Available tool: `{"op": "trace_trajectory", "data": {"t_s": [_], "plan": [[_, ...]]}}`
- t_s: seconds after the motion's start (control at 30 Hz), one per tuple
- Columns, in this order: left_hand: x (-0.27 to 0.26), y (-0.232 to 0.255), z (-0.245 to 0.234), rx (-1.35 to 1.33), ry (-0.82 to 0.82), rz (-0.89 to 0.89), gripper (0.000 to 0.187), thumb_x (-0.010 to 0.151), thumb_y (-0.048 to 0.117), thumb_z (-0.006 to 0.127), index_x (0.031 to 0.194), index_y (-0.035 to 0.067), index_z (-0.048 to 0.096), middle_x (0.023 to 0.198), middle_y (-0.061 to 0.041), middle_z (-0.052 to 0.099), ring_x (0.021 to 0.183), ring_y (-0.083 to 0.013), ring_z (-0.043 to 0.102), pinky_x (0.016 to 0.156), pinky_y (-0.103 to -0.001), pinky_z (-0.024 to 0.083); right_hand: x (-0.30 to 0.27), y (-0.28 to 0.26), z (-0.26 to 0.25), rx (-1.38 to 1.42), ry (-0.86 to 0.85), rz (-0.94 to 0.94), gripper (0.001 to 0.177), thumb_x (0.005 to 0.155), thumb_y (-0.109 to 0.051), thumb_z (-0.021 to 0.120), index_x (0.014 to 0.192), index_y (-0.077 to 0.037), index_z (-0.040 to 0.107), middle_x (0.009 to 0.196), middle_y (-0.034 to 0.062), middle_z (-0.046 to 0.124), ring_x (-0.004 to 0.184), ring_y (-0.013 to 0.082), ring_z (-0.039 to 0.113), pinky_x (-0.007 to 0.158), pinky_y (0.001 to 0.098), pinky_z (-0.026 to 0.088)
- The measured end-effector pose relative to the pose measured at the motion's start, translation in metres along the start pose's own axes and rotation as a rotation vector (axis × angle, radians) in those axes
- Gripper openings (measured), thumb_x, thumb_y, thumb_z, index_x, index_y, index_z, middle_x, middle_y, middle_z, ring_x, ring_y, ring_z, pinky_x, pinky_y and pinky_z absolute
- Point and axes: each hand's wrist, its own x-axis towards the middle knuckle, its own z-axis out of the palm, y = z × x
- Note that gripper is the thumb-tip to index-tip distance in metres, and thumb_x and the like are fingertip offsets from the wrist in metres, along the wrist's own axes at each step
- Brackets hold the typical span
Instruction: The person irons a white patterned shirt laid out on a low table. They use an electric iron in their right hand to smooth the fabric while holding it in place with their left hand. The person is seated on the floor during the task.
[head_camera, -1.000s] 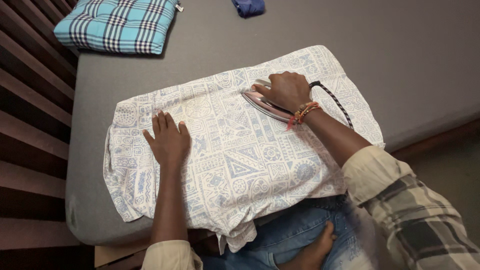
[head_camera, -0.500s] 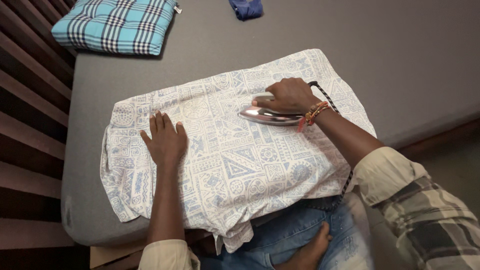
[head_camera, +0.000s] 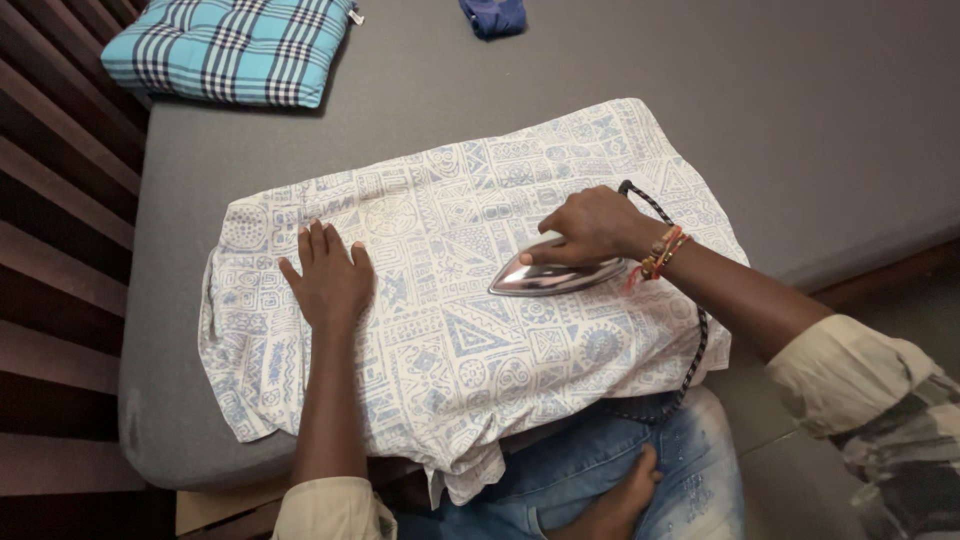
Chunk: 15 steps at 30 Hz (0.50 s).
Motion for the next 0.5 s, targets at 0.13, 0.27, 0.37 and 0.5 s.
{"op": "trace_trajectory", "data": {"t_s": [0.13, 0.27, 0.37, 0.5], "plan": [[-0.002, 0.002, -0.003, -0.007, 0.005, 0.002, 0.068, 0.101, 0.043, 0.031, 0.159, 0.007, 0.027, 0.169, -0.005, 0.018, 0.156, -0.0211, 0.009, 0.123, -0.056, 0.004, -0.013, -0.007, -0.005, 0.005, -0.029, -0.018, 0.079, 0.084, -0.081, 0.046, 0.065, -0.010, 0.074, 0.041, 0.0041, 0.055, 0.035, 0.0197, 0.056, 0.036, 0.0360, 0.037], [-0.001, 0.001, -0.002, -0.007, 0.009, 0.003, 0.068, 0.101, 0.043, 0.032, 0.159, 0.007, 0.028, 0.169, -0.006, 0.018, 0.156, -0.0212, 0.009, 0.123, -0.056, 0.004, -0.027, -0.017, -0.006, -0.037, -0.113, -0.030, 0.077, 0.086, -0.079, 0.045, 0.065, -0.011, 0.075, 0.042, 0.0033, 0.057, 0.037, 0.0193, 0.057, 0.038, 0.0356, 0.039], [0.001, 0.000, 0.000, -0.006, 0.011, 0.006, 0.068, 0.101, 0.043, 0.031, 0.159, 0.007, 0.027, 0.169, -0.006, 0.018, 0.156, -0.0214, 0.009, 0.123, -0.056, 0.004, -0.042, -0.026, -0.010, -0.009, -0.105, -0.073, 0.073, 0.085, -0.077, 0.049, 0.068, -0.012, 0.077, 0.041, 0.0037, 0.058, 0.036, 0.0214, 0.059, 0.038, 0.0369, 0.040], [0.002, 0.000, 0.001, 0.004, -0.002, -0.002, 0.069, 0.100, 0.044, 0.031, 0.159, 0.007, 0.028, 0.170, -0.005, 0.017, 0.156, -0.0214, 0.009, 0.123, -0.056, 0.003, -0.059, -0.038, -0.018, 0.050, -0.010, -0.157, 0.066, 0.083, -0.074, 0.057, 0.073, -0.013, 0.079, 0.040, 0.0060, 0.057, 0.034, 0.0241, 0.058, 0.037, 0.0372, 0.042]]}}
